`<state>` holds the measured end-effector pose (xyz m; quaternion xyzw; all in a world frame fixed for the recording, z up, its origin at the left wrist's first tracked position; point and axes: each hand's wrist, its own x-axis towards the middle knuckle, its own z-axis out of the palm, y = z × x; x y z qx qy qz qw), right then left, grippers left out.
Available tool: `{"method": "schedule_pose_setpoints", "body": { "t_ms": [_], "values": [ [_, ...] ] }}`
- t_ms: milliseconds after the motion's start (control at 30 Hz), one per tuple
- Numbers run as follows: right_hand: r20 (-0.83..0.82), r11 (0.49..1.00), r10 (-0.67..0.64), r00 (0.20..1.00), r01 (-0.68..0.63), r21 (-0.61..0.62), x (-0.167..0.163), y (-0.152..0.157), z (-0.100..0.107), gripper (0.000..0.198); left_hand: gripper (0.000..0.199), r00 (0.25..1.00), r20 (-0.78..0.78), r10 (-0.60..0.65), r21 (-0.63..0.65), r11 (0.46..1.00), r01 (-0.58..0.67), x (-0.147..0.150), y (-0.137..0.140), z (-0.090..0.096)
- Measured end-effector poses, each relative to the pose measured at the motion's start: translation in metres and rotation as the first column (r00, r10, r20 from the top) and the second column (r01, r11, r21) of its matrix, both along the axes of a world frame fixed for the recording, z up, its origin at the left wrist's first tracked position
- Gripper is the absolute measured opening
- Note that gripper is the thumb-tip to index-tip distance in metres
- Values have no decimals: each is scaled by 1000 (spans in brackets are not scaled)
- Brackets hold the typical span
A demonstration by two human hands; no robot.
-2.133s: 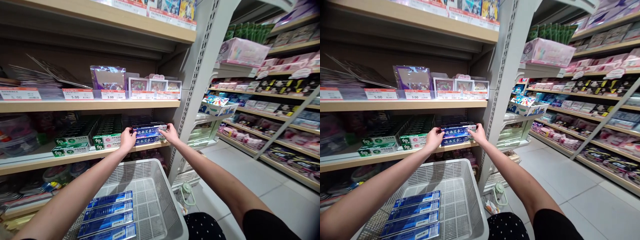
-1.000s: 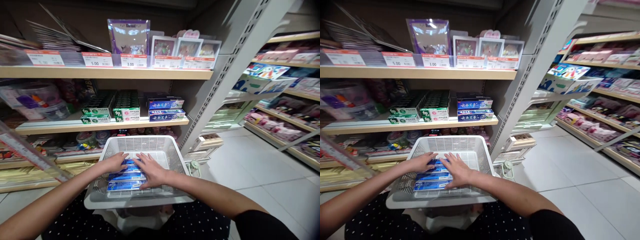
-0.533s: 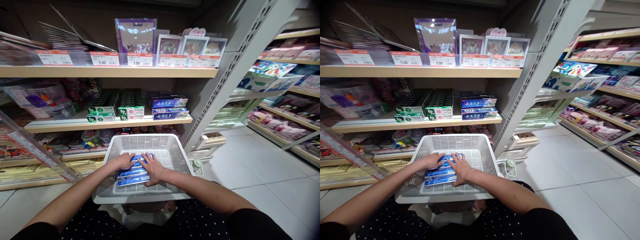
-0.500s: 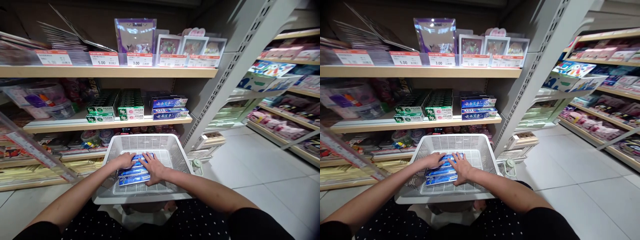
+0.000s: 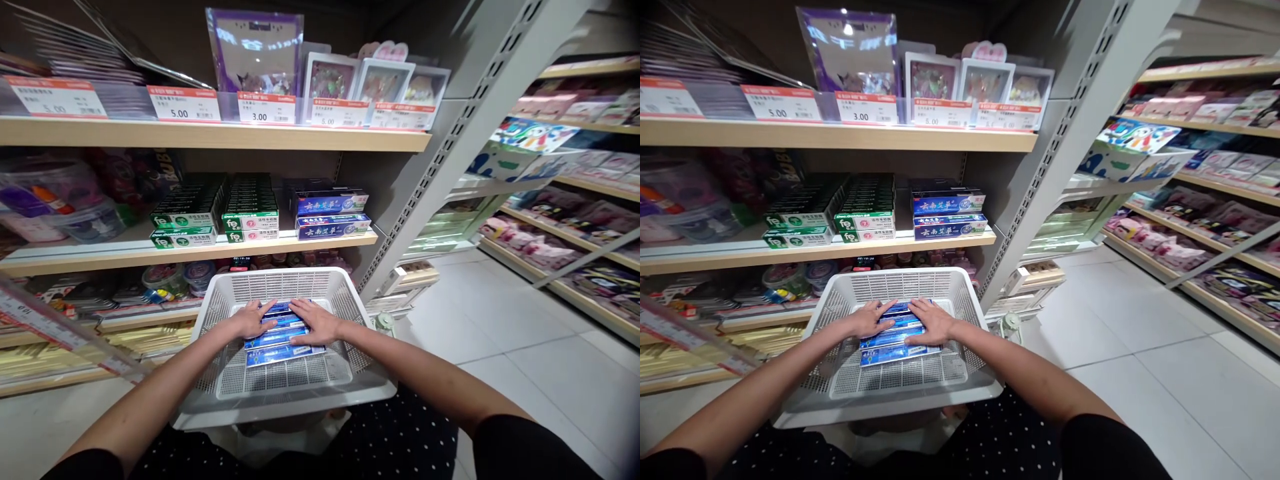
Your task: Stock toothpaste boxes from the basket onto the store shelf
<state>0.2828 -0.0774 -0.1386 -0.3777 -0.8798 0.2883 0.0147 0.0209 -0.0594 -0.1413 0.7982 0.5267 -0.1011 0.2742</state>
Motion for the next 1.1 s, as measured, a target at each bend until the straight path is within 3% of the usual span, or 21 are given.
{"method": "schedule_pose_setpoints", "body": {
  "t_ms": [133, 267, 400, 533, 667, 767, 867, 1000, 1100],
  "values": [
    [-111, 993, -84, 990, 92, 74, -6, 16, -3, 62, 79, 1000, 5, 16, -24, 1000, -16, -1, 13, -3],
    [-209, 927, -325, 922, 354, 119, -12, 28, -15, 37, 64, 994, 103, 23, 6, 1000, -24, -8, 22, -3],
    [-248, 810, -561, 790, 586, 34, -13, 33, -23, 25, 57, 958, 208, 195, -1, 980, -200, -9, 25, -4],
    [-304, 719, -658, 689, 694, 14, -12, 33, -31, 27, 48, 857, 272, 438, -14, 892, -452, -6, 27, -12],
    [-279, 552, -826, 489, 802, -227, -11, 34, -42, 40, 45, 813, 222, 538, 43, 828, -559, -5, 27, -20],
    [-284, 495, -866, 412, 787, -369, -12, 35, -47, 34, 44, 766, 230, 600, 27, 783, -621, -4, 24, -20],
    [-299, 484, -872, 387, 771, -413, -13, 34, -46, 26, 40, 619, 344, 706, -72, 677, -732, -3, 21, -19],
    [-293, 451, -890, 350, 774, -444, -13, 34, -45, 25, 29, 266, 462, 846, -404, 467, -786, 0, 19, -20],
    [-270, 412, -909, 318, 785, -463, -13, 36, -47, 27, 21, 180, 449, 875, -514, 418, -749, 1, 21, -20]
  ]
}}
